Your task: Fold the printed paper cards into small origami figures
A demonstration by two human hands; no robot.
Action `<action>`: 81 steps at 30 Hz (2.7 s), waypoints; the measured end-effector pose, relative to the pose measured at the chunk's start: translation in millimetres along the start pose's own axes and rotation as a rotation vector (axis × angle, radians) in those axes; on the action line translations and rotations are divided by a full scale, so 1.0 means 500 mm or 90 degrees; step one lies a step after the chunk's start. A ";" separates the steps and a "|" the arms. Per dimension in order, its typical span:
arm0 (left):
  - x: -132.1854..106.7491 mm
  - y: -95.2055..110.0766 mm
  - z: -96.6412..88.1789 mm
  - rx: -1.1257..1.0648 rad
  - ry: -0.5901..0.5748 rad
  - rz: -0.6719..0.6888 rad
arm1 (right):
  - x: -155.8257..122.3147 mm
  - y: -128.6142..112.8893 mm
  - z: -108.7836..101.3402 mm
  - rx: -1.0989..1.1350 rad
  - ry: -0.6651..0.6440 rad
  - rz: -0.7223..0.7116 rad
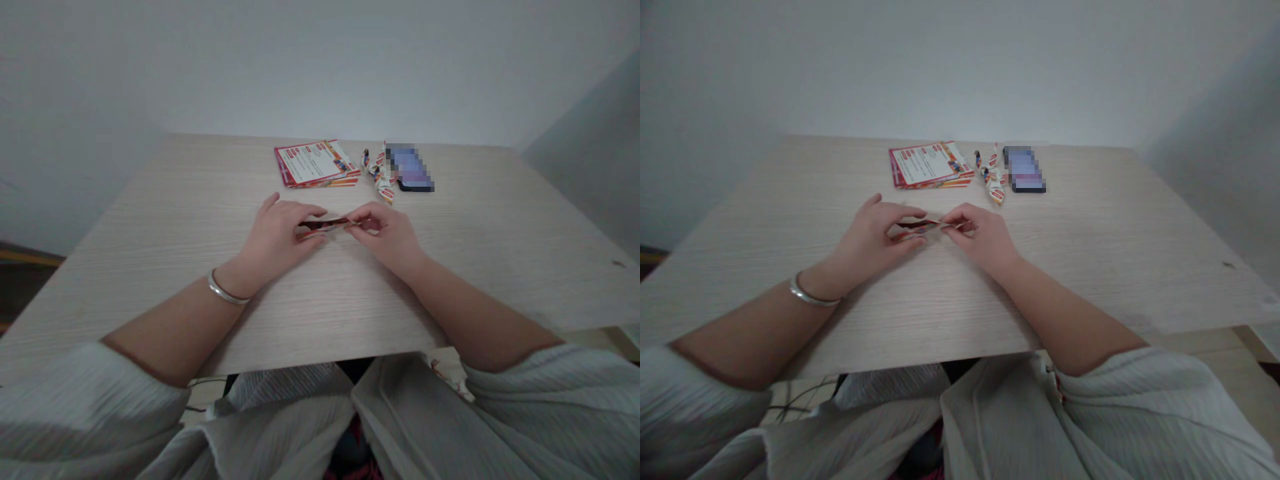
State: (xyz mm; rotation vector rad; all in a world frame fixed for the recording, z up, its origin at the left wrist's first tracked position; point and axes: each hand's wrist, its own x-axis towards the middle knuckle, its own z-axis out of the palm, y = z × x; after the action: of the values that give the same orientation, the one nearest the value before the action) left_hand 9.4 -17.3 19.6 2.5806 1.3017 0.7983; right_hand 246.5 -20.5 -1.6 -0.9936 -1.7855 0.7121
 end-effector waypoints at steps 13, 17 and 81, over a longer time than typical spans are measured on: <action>-0.004 0.030 -0.010 -0.033 0.146 0.086 | -0.001 -0.026 -0.007 -0.289 0.034 -0.264; -0.008 0.026 -0.005 -0.056 0.126 0.065 | 0.005 -0.019 -0.012 -0.261 0.080 -0.256; -0.004 0.012 0.005 0.079 0.198 0.262 | 0.006 -0.031 0.000 -0.221 0.035 -0.277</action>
State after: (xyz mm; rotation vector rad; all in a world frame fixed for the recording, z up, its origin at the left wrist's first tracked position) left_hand 14.0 -22.3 19.0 2.9642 0.9126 1.2681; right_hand 240.8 -25.4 12.2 -0.7901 -2.0254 0.1053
